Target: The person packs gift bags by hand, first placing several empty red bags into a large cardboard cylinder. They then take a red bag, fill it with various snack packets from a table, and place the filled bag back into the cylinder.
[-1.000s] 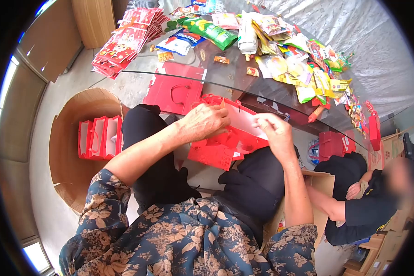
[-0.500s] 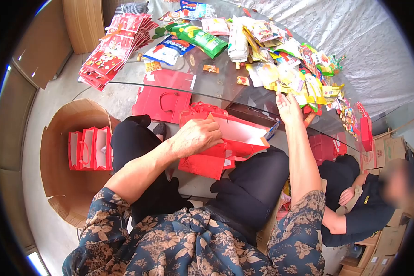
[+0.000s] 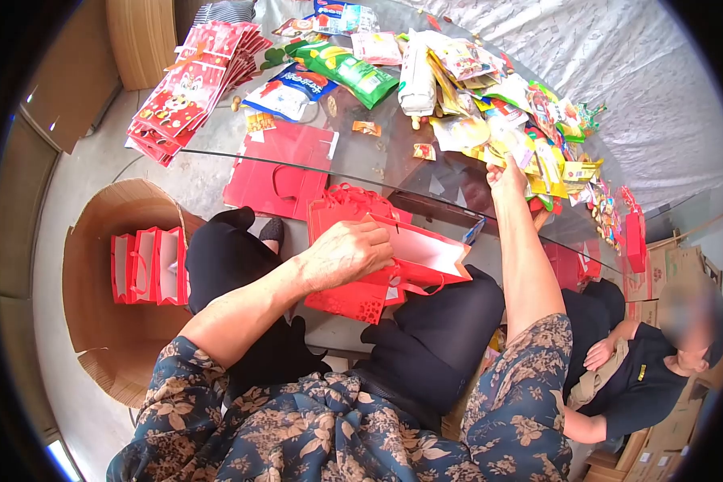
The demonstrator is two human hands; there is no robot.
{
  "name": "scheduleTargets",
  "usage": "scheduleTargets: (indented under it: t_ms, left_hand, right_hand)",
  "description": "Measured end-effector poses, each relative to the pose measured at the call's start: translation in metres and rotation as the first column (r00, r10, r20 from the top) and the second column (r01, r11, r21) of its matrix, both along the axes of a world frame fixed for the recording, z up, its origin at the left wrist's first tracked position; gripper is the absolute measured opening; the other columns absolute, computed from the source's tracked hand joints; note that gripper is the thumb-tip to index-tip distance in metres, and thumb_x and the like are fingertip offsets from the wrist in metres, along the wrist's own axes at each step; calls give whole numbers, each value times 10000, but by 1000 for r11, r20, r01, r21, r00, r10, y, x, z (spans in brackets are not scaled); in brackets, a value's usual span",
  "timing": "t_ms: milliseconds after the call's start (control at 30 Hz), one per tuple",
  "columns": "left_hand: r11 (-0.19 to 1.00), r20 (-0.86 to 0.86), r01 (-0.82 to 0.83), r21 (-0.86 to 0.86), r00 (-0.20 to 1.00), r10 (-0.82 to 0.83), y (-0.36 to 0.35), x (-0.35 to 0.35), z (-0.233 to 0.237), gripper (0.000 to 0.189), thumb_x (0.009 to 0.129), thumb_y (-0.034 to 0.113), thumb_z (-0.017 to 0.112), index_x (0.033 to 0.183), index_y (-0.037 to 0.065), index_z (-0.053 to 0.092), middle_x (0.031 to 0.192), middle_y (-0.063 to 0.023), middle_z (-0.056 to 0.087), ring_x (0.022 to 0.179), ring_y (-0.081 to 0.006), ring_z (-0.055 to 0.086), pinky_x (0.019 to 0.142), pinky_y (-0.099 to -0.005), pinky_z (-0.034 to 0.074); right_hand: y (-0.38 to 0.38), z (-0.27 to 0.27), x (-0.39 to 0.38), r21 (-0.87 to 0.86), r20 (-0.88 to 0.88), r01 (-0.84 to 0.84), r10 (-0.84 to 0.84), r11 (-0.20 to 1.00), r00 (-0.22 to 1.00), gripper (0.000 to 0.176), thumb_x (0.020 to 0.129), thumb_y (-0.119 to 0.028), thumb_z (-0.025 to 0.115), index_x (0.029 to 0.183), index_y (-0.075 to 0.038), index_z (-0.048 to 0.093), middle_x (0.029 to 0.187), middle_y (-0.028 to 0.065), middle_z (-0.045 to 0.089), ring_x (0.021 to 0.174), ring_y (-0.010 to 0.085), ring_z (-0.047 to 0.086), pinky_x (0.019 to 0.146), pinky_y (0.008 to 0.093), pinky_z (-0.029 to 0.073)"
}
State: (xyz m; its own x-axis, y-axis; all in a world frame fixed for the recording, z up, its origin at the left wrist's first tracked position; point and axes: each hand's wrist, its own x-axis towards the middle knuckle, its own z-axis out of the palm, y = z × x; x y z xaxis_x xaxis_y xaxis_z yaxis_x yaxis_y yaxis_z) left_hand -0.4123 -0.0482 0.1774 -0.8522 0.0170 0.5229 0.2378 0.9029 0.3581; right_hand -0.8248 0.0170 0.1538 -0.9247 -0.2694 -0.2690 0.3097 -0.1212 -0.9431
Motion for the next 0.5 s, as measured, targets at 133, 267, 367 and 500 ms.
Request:
scheduleTargets:
  t_ms: [133,267,367,500]
  left_hand:
    - [1000,-17,5,7,1000,-5,0,-2,-1,189,828,147,732,855,47,575,822,-85,544,793,-276,610,679,-396,514]
    - [1000,-16,1,27,1000,-1,1,-2,1,193,822,146,740,853,46,577,813,-87,546,782,-282,612,665,-402,512]
    - [999,-30,-2,48,1000,4,1,-2,0,196,817,144,747,853,46,581,817,-90,555,784,-288,616,664,-405,512]
    - [998,-46,-13,62,999,15,4,-1,1,208,820,149,732,782,51,552,791,-95,545,780,-289,608,690,-403,521]
  right_hand:
    - [4,25,17,74,-279,37,-15,997,960,303,988,-266,628,1111,7,578,804,127,692,517,202,667,419,264,430]
    - [20,60,20,200,-501,3,100,980,859,298,972,-211,617,1040,77,581,738,124,692,508,191,672,429,274,446]
    - [36,71,1,222,-564,19,112,975,818,277,972,-209,622,1020,62,597,750,119,696,506,179,664,462,267,449]
    - [59,90,8,109,-532,-53,103,993,840,238,989,-199,627,1071,24,608,824,106,710,529,160,645,488,257,437]
